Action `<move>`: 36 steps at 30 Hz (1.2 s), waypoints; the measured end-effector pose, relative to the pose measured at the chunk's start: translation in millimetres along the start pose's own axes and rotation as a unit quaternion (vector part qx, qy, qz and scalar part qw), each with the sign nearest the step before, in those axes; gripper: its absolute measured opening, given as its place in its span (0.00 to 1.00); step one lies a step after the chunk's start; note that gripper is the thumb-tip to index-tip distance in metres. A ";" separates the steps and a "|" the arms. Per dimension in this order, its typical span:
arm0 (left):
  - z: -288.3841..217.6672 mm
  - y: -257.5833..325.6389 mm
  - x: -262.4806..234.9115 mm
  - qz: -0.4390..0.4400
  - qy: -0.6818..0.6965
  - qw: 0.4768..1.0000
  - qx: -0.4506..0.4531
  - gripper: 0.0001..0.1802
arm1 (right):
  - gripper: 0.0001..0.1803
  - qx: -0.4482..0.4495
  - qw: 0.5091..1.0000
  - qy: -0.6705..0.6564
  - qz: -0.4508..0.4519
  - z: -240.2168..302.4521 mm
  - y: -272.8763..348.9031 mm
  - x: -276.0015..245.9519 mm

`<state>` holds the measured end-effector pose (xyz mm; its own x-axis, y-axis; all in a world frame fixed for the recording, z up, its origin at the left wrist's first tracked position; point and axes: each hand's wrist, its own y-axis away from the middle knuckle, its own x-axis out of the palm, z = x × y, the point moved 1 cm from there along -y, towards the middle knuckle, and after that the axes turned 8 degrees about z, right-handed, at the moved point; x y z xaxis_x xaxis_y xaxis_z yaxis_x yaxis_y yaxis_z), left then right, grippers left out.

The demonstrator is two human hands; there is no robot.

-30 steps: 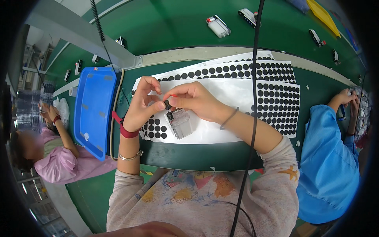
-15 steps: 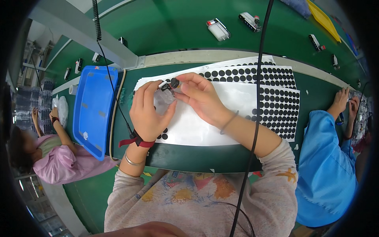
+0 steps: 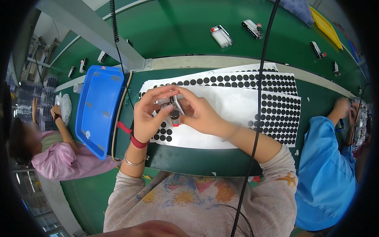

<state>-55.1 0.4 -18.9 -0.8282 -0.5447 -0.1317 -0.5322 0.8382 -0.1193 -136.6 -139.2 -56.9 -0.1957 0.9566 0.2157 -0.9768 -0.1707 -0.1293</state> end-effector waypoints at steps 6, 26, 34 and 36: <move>0.4 0.4 -4.2 0.047 -0.079 0.994 0.056 0.31 | 0.31 0.011 1.000 0.005 -0.014 2.4 -0.3 -2.6; 6.8 -2.7 12.6 -0.121 -0.024 0.992 0.030 0.26 | 0.23 0.002 0.996 0.060 -0.069 -6.9 0.2 -4.3; 1.2 0.1 11.9 -0.126 -0.485 0.852 0.153 0.16 | 0.26 -0.029 0.992 0.040 -0.113 -8.3 -4.3 -5.1; 2.1 -1.1 8.4 -0.145 -0.520 0.826 0.159 0.14 | 0.27 -0.011 0.995 0.021 -0.100 -6.0 -4.3 -3.4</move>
<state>-61.1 -5.1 -22.0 0.0137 -0.5901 -0.8072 -0.4713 0.7082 -0.5257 -131.2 -140.3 -62.9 0.0070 0.9800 0.1987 -0.9936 0.0292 -0.1089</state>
